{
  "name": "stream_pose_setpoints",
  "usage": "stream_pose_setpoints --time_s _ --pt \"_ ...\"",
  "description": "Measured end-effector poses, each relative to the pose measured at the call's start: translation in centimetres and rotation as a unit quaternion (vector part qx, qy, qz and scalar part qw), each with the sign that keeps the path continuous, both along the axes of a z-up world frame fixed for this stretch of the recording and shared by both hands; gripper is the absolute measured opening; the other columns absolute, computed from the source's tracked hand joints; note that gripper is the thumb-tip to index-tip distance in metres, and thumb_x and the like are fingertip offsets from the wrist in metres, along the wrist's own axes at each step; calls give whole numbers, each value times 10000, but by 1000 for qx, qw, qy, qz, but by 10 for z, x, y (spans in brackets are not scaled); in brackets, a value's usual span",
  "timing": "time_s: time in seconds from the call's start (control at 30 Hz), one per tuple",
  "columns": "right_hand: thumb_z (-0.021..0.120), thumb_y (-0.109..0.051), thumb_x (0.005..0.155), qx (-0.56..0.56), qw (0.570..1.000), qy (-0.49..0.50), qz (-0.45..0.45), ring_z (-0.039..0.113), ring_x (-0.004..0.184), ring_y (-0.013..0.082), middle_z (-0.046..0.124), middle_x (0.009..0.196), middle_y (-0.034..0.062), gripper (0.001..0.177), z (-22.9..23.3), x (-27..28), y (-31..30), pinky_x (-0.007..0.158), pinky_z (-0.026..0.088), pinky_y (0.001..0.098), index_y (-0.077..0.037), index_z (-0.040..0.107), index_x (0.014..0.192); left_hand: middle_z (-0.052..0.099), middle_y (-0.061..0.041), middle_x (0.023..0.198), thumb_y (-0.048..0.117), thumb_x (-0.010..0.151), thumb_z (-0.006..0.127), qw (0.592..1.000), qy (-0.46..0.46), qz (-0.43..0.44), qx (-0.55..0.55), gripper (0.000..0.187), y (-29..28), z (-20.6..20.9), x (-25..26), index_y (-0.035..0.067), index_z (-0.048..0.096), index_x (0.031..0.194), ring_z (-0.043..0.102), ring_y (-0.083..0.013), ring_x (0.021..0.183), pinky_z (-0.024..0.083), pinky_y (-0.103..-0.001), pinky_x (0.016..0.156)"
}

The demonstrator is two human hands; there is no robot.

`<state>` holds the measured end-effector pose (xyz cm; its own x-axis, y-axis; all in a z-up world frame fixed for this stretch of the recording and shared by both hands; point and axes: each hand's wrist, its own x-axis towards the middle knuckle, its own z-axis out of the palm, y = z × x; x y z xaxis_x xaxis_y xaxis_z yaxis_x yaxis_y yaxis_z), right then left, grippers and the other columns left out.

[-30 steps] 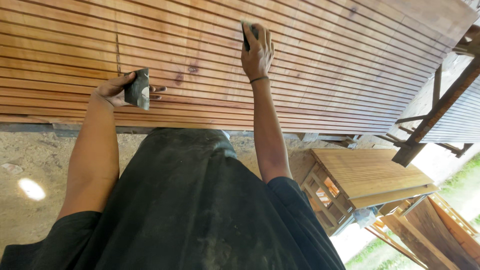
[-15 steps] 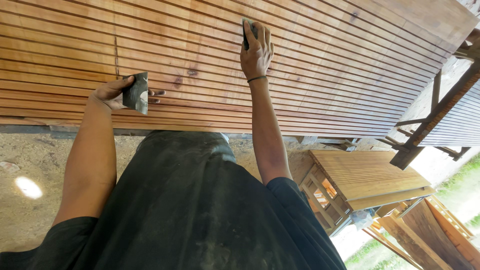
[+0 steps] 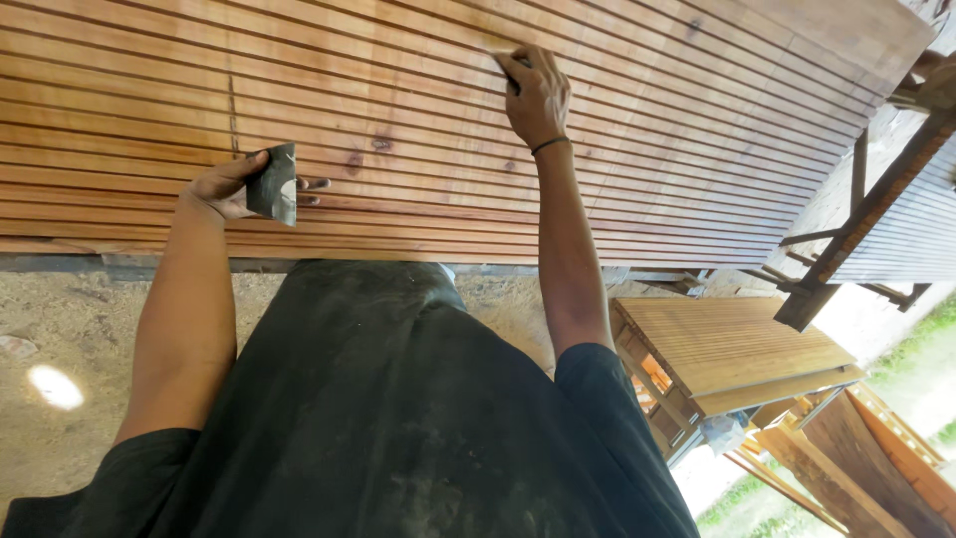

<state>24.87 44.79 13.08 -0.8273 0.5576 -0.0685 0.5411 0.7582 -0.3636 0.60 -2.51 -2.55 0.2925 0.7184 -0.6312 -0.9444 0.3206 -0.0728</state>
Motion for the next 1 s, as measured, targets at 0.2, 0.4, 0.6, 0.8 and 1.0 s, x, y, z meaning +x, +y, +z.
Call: stream_pose_setpoints --time_s 0.2,0.4,0.6,0.8,1.0 --pt "712 -82 847 43 971 -45 -229 635 951 246 646 1006 5 386 -19 -37 -40 784 542 426 -232 767 1198 703 -175 1250 338 1061 654 1000 -25 -7 -18 403 5 3 3 72 635 1363 667 -331 1139 510 -571 975" --pt "691 -116 881 13 973 -61 -222 646 952 201 638 1043 -22 404 -34 -69 -73 769 566 373 -220 710 1271 701 -203 1252 353 979 650 999 -4 -14 49 410 22 33 -8 61 614 1263 695 -363 1256 498 -569 1064" --pt "720 -52 884 30 995 9 -94 646 1038 241 654 1097 -1 385 -2 -40 -46 850 562 406 -229 749 1224 674 -207 1321 330 1101 653 999 -29 8 17 427 24 27 -7 30 591 1399 658 -349 1200 504 -564 1025" --pt "727 -28 824 50 997 30 -43 622 1105 279 638 1198 46 488 -2 -27 -53 860 522 437 -207 717 1277 697 -217 1294 342 1056 680 998 -48 10 30 465 0 10 7 36 594 1394 677 -336 1127 537 -557 949" --pt "704 4 780 87 996 35 1 581 1241 303 629 1276 50 570 -20 -33 -52 892 500 449 -190 692 1315 704 -130 1289 327 989 664 999 -12 -16 -42 470 6 3 -1 57 614 1370 696 -271 1150 551 -488 987"
